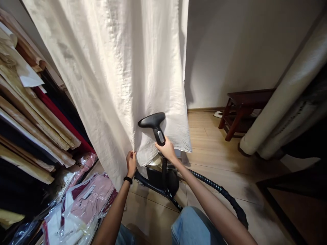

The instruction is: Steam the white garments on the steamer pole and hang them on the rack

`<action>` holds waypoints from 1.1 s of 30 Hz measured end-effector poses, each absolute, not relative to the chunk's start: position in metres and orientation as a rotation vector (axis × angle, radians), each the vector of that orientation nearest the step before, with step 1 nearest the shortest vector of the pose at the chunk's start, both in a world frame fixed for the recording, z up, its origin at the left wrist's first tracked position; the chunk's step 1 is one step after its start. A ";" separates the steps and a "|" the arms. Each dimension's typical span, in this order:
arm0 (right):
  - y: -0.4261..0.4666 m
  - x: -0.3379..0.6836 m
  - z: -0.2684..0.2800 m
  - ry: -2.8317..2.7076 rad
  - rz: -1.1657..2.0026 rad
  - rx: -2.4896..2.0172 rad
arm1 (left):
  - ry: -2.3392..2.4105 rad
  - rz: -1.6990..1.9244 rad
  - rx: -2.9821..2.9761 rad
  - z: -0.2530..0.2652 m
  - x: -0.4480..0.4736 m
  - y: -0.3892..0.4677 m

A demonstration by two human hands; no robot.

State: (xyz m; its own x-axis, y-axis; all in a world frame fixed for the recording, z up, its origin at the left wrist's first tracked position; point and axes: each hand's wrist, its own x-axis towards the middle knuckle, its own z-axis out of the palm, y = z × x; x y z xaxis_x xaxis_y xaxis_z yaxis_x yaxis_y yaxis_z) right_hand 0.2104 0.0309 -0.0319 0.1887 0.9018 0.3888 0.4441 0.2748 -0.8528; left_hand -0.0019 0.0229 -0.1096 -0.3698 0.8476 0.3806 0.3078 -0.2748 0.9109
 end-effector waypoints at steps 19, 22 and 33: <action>-0.020 0.109 -0.085 -1.485 0.537 -1.436 | 1.725 1.681 1.330 -0.117 -0.092 0.004; -0.018 0.126 -0.037 -1.565 0.468 -1.464 | 1.710 1.691 1.311 -0.112 -0.087 0.005; -0.123 0.166 -0.042 -1.346 1.069 -1.663 | 1.495 1.671 1.281 -0.103 -0.086 0.005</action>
State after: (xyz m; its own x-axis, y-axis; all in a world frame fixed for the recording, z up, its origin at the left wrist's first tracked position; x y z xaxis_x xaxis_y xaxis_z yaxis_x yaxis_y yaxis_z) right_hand 0.1661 -0.1230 -0.0418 0.1053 0.9823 -0.1549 0.3730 -0.1834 -0.9095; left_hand -0.0861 0.0054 -0.1030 -0.3927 0.8742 0.2856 0.1871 -0.2281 0.9555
